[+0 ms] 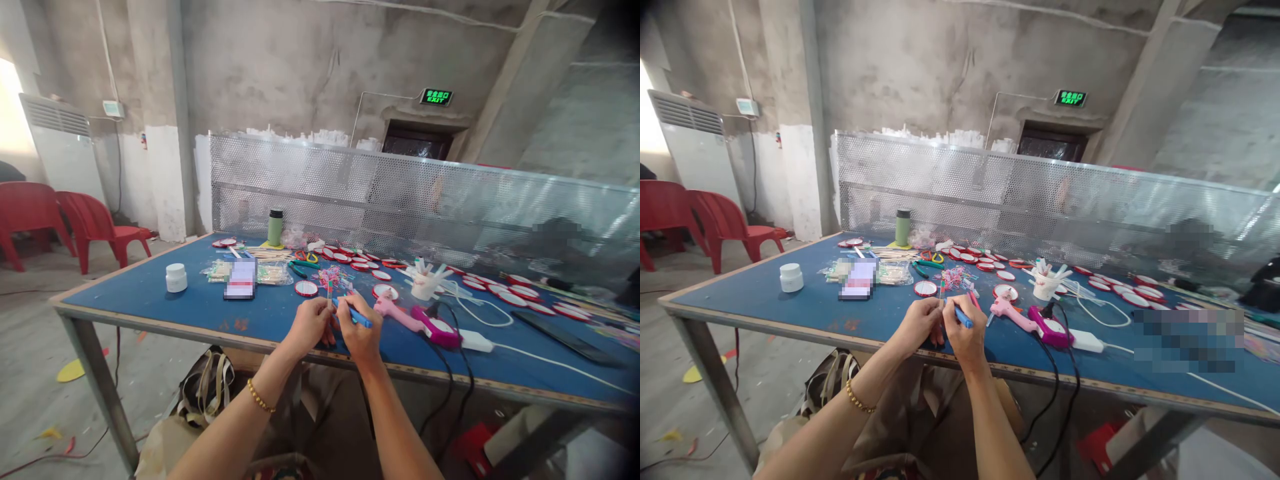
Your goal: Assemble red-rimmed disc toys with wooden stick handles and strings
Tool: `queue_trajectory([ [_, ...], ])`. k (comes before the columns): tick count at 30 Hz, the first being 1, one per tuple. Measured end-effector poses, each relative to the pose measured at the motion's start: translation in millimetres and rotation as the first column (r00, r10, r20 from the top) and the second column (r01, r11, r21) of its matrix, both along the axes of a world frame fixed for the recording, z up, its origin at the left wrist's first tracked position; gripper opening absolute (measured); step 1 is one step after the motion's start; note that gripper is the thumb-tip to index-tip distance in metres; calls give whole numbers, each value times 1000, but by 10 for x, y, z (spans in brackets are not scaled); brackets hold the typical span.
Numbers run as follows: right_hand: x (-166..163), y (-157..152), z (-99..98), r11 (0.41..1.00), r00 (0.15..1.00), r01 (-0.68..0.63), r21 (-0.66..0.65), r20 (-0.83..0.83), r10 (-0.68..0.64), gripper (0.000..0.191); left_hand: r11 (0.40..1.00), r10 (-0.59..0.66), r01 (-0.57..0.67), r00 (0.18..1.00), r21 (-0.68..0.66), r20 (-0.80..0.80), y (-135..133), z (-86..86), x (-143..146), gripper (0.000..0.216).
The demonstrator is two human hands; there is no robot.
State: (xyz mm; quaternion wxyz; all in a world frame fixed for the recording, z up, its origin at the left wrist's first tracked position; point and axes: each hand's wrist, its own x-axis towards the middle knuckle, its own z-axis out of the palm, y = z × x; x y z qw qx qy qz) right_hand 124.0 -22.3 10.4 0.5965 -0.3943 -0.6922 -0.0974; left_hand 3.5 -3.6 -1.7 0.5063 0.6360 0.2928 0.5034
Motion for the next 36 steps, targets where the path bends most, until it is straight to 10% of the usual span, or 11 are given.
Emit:
queue_trajectory([
  [36, -5, 5, 10, 1000, 1000, -7, -4, 2, 7, 25, 1000, 0, 0, 1000, -7, -17, -11, 21, -8, 32],
])
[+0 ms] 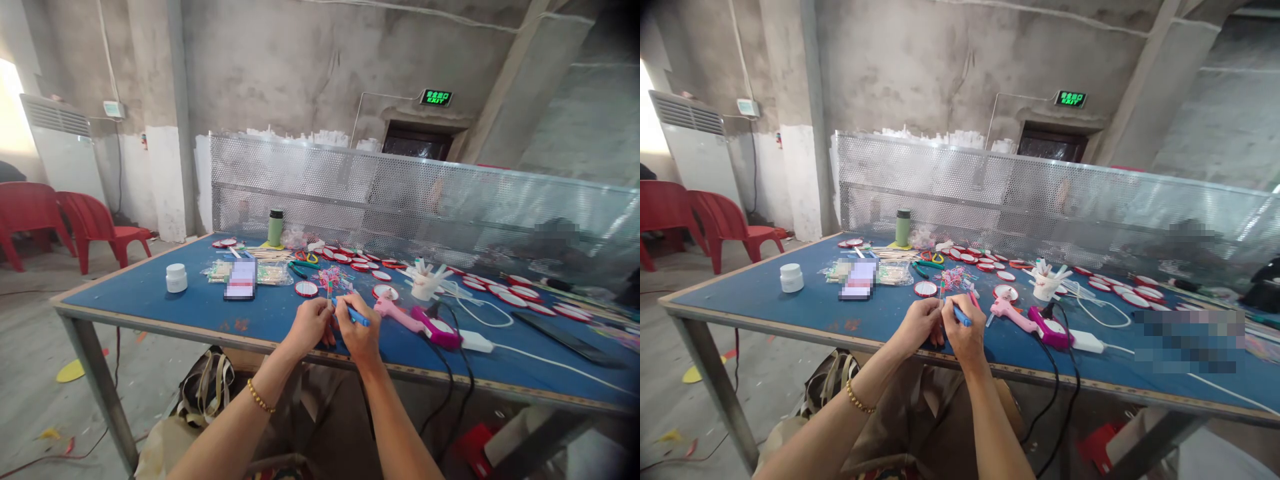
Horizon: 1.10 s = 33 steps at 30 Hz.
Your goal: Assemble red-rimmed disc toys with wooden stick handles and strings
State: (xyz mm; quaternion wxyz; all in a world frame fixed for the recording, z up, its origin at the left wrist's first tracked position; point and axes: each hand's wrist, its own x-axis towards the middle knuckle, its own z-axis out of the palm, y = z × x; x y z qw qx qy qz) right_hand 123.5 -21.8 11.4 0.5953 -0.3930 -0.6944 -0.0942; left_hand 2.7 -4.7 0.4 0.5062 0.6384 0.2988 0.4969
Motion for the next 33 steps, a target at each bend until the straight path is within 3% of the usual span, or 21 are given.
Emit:
queue_trajectory([
  [33, 14, 4, -18, 1000, 1000, -9, 18, -16, 9, 23, 1000, -5, 4, 1000, 11, 25, 49, -57, 11, 25],
])
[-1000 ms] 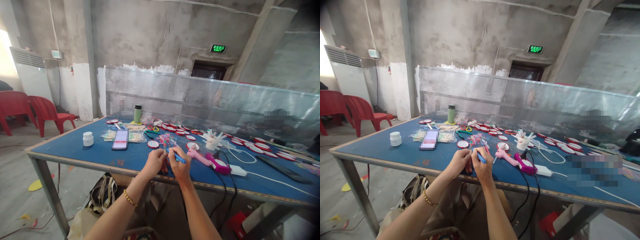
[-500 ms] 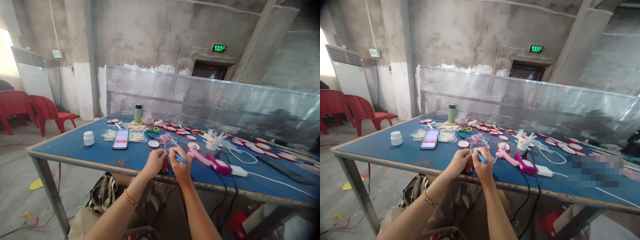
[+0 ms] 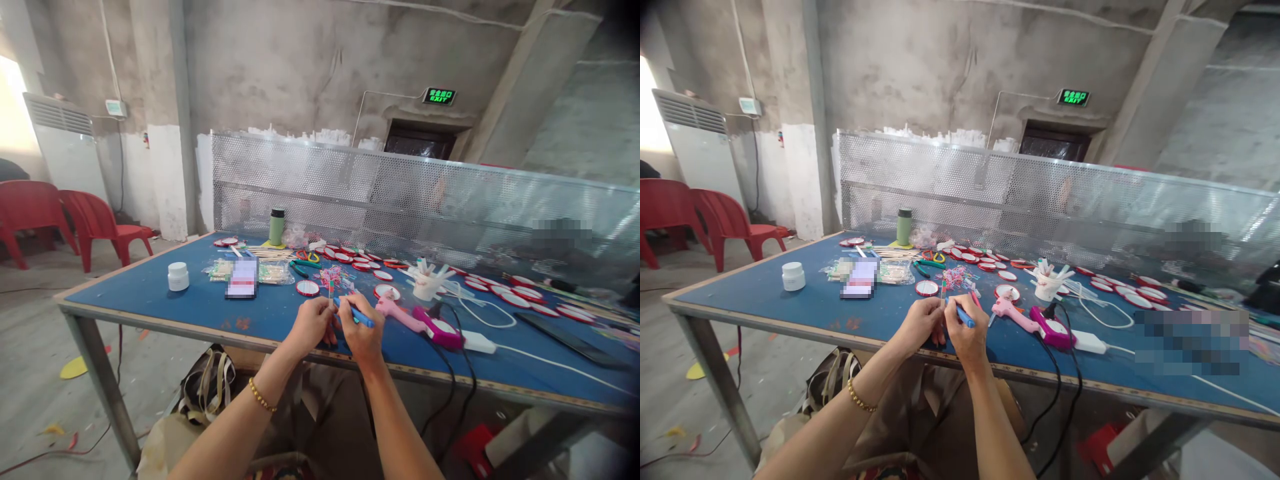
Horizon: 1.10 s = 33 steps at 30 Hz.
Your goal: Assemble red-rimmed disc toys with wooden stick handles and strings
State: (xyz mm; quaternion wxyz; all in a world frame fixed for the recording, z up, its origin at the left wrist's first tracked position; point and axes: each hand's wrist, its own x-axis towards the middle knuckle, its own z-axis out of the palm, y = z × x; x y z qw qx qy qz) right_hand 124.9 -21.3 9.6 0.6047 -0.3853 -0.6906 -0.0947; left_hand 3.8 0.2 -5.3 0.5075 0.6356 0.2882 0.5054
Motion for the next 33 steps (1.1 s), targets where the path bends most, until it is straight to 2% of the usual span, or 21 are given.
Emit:
queue_trajectory([
  [33, -11, -1, 8, 1000, 1000, 8, -3, 20, -8, 23, 1000, 6, -6, 1000, -12, -6, 1, -1, 8, 29],
])
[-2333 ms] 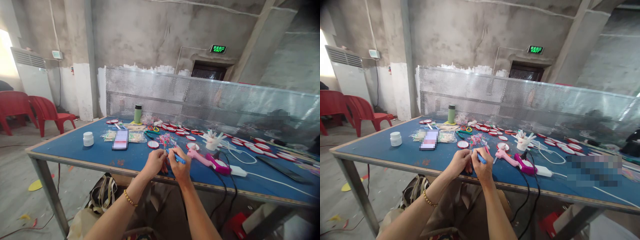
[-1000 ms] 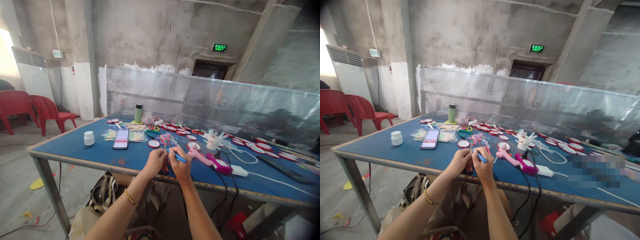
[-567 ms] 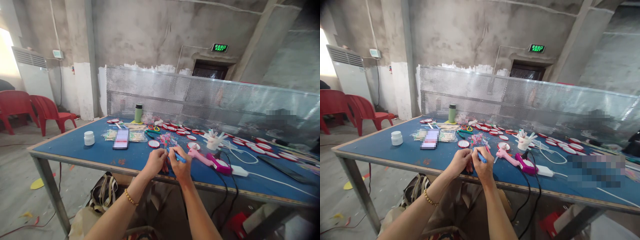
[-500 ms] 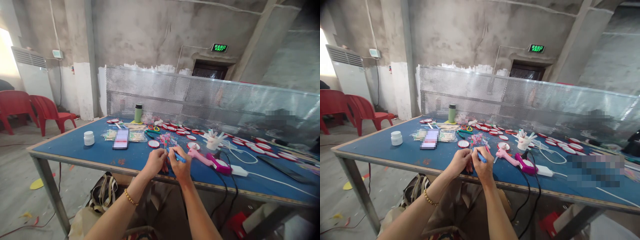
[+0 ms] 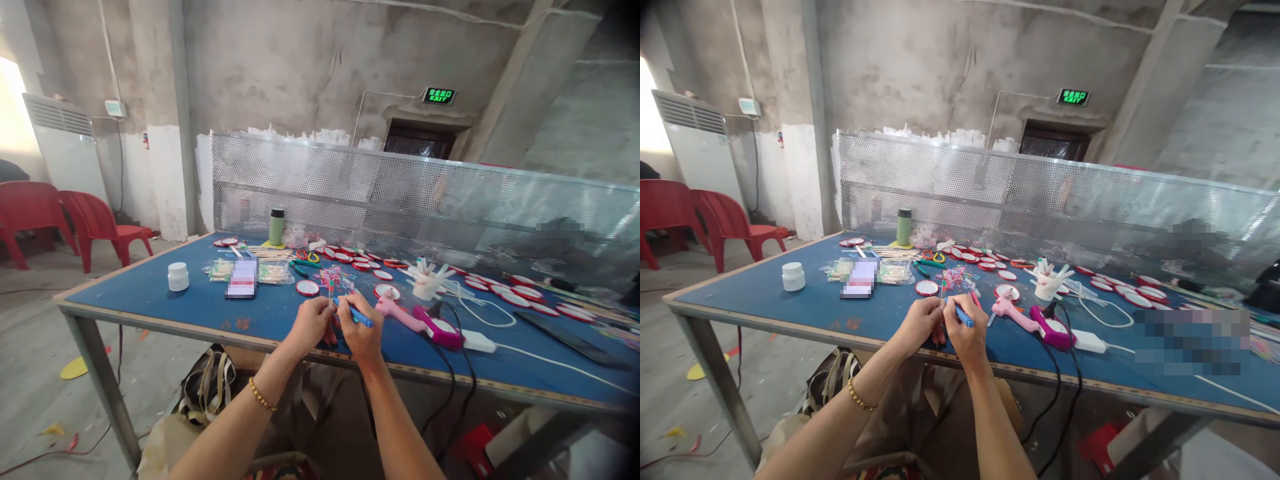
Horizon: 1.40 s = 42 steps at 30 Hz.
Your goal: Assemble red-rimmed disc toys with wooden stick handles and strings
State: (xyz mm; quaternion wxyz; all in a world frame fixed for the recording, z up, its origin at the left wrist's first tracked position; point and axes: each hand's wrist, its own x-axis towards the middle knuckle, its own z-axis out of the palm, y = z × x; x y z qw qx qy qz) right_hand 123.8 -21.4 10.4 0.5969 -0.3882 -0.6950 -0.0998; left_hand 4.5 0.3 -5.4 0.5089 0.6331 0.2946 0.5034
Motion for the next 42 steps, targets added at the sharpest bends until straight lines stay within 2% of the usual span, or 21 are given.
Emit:
queue_trajectory([
  [28, 28, 40, -20, 1000, 999, -11, 18, 41, 11, 19, 1000, 12, -12, 1000, 1, -4, 0, 12, 14, 29],
  [36, -10, -12, 17, 1000, 999, -29, 8, 27, 28, 22, 1000, 21, -21, 999, 8, -34, -35, 40, -13, 29],
  [42, 2, -3, -14, 1000, 999, -3, 19, -51, 4, 22, 1000, -6, 6, 1000, -3, -4, -22, 31, -17, 27],
])
